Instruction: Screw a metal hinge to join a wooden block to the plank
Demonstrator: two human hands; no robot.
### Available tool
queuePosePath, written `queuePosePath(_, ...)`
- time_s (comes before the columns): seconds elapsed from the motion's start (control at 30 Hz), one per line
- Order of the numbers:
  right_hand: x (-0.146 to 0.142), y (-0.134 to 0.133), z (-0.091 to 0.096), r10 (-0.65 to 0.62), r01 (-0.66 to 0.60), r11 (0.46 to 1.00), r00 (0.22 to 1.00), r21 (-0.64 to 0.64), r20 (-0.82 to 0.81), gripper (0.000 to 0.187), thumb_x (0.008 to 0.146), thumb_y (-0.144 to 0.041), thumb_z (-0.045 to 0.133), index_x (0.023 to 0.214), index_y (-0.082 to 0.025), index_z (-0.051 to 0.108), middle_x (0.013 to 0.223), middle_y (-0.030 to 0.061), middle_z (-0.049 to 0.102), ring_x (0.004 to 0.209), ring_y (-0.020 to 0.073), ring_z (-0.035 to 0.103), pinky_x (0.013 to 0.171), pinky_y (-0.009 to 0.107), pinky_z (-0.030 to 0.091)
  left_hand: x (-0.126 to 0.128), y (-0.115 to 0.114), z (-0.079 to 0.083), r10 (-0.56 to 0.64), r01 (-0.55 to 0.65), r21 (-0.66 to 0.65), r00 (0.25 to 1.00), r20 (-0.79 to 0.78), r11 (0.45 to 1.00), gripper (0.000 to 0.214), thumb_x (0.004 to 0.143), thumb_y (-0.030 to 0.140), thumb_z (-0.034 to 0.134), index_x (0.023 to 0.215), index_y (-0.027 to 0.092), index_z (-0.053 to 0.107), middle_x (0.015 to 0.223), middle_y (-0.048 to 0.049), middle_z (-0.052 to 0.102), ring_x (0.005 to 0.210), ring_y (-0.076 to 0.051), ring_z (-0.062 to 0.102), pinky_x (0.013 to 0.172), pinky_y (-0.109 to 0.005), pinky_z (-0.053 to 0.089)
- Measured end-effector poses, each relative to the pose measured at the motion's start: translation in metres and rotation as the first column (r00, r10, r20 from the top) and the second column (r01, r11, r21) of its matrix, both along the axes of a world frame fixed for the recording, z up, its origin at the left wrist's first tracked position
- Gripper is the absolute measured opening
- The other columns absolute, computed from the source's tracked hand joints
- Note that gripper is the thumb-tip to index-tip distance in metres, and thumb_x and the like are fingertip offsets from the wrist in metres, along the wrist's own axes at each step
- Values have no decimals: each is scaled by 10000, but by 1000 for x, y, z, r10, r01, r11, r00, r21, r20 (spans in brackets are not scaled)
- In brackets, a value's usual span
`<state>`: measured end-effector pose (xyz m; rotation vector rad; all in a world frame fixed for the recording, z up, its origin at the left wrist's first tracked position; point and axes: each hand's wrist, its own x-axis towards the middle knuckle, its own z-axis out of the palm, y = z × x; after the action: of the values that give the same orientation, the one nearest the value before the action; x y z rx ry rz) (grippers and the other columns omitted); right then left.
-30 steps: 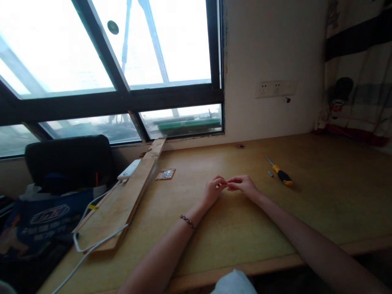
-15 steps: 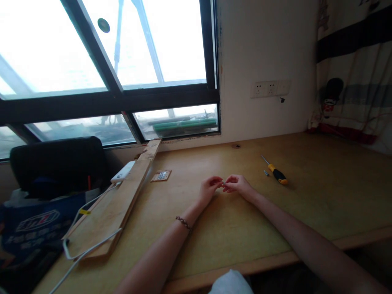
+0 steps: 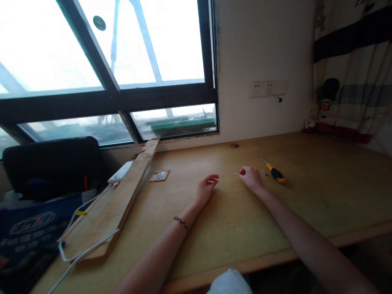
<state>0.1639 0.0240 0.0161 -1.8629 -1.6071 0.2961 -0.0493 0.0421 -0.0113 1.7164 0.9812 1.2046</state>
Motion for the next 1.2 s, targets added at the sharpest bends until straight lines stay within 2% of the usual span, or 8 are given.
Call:
queuePosePath(0.03,11,2,3,-106,110,994,982,-17,154,121,729,-193,544,737,-150,657,768,112,669,777,218,630,668,296,454,-1,1,-1,16,-16,10,1000,-20,1000,171,726,262,571,848,168,648,881,-58,666,786,-142,608,714,-269,490)
queuePosePath(0.1,30,4,7,-236,278,958,905,-74,354,167,752,-178,506,793,-153,666,812,132,668,819,245,627,661,308,453,-1,1,-2,31,-29,31,998,-58,999,159,741,270,553,807,170,657,847,-51,672,789,-147,610,720,-272,488)
queuePosePath(0.17,44,6,7,-282,369,922,845,-116,454,198,762,-167,491,847,-148,668,847,141,664,849,258,623,651,308,455,-1,1,-3,35,-30,50,995,-90,998,166,751,278,542,797,174,662,835,-45,676,792,-148,611,722,-272,488)
queuePosePath(0.23,52,7,6,-294,409,902,816,-137,498,223,768,-146,477,886,-133,666,863,149,659,863,260,621,648,303,458,-1,-1,-2,34,-26,64,993,-116,998,173,758,283,535,796,177,665,835,-41,678,792,-147,613,721,-269,488)
queuePosePath(0.63,52,9,-2,-284,418,892,816,-174,504,244,778,-104,461,903,-89,670,863,187,648,826,259,637,629,301,461,-1,1,-3,68,-58,72,988,-141,996,166,754,257,531,789,172,669,823,-43,685,770,-142,619,689,-251,481)
queuePosePath(0.9,52,11,-7,-275,391,907,831,-155,483,246,785,-249,522,893,-82,669,867,195,646,824,287,633,624,326,472,-1,2,-4,78,-69,63,984,-161,996,158,752,241,532,795,172,668,828,-42,685,774,-136,618,689,-244,479)
queuePosePath(1.2,57,11,-8,-295,417,895,820,-159,490,244,794,-125,452,910,-70,659,856,192,642,821,280,635,611,307,465,-2,1,-6,97,-82,77,973,-212,994,163,764,208,513,822,171,660,836,-35,681,774,-129,617,684,-235,481)
